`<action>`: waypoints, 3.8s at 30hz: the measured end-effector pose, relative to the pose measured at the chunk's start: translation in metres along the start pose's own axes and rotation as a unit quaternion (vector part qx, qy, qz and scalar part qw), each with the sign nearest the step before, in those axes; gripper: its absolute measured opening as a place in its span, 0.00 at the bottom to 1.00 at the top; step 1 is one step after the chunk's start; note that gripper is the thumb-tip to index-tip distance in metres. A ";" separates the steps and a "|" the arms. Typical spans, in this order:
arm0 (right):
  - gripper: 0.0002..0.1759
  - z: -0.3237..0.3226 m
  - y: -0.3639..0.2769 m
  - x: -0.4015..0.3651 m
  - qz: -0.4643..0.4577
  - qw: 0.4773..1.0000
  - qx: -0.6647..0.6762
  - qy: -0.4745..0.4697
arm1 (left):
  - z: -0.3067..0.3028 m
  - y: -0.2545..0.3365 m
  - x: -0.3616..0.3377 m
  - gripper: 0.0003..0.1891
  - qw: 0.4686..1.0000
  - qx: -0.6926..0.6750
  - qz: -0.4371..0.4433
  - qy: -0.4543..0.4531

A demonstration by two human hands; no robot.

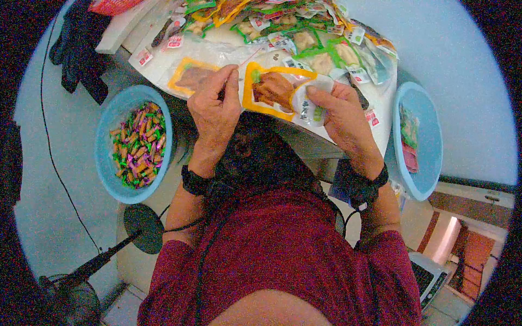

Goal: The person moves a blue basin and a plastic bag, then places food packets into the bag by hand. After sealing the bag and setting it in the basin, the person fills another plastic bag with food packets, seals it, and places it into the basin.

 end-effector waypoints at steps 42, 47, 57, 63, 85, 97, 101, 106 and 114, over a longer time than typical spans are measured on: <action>0.07 0.126 0.061 0.102 -0.071 0.997 0.018 0.008 | 0.000 -0.003 0.004 0.10 0.999 0.001 -0.012 -0.045; 0.04 0.139 0.037 0.075 -0.113 0.987 -0.091 -0.065 | 0.001 -0.005 0.002 0.09 0.999 -0.017 -0.013 -0.032; 0.24 0.116 0.042 0.103 -0.323 0.844 -0.429 0.012 | 0.003 -0.008 0.002 0.08 0.999 -0.026 -0.016 -0.021; 0.21 0.131 0.025 0.062 -0.415 0.827 -0.378 0.000 | 0.003 -0.010 0.003 0.08 0.999 -0.028 -0.013 -0.014; 0.18 0.130 0.002 0.194 0.021 0.987 -0.140 -0.074 | -0.002 -0.014 -0.009 0.12 0.998 0.009 -0.019 -0.053; 0.14 0.147 0.004 0.214 0.008 0.989 -0.139 0.057 | 0.001 -0.009 -0.010 0.12 0.997 0.006 0.008 -0.070; 0.13 0.155 -0.032 0.168 -0.058 0.982 -0.175 0.031 | -0.003 -0.008 -0.006 0.11 0.998 0.014 0.018 -0.060; 0.13 0.128 -0.071 0.111 -0.141 0.980 -0.140 0.020 | -0.007 -0.009 -0.003 0.10 0.999 0.027 0.009 -0.035; 0.08 0.047 -0.111 0.004 -0.474 0.749 -0.446 0.125 | -0.005 -0.015 0.001 0.10 0.998 0.020 -0.056 -0.027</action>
Point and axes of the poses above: each hand's wrist, its own x-axis towards the middle knuckle, its own z-axis out of the palm, y = z × x, the point moved 8 cm from there along x, towards the middle knuckle, and after that the axes turned 13 degrees about y, right-handed, at the moved point
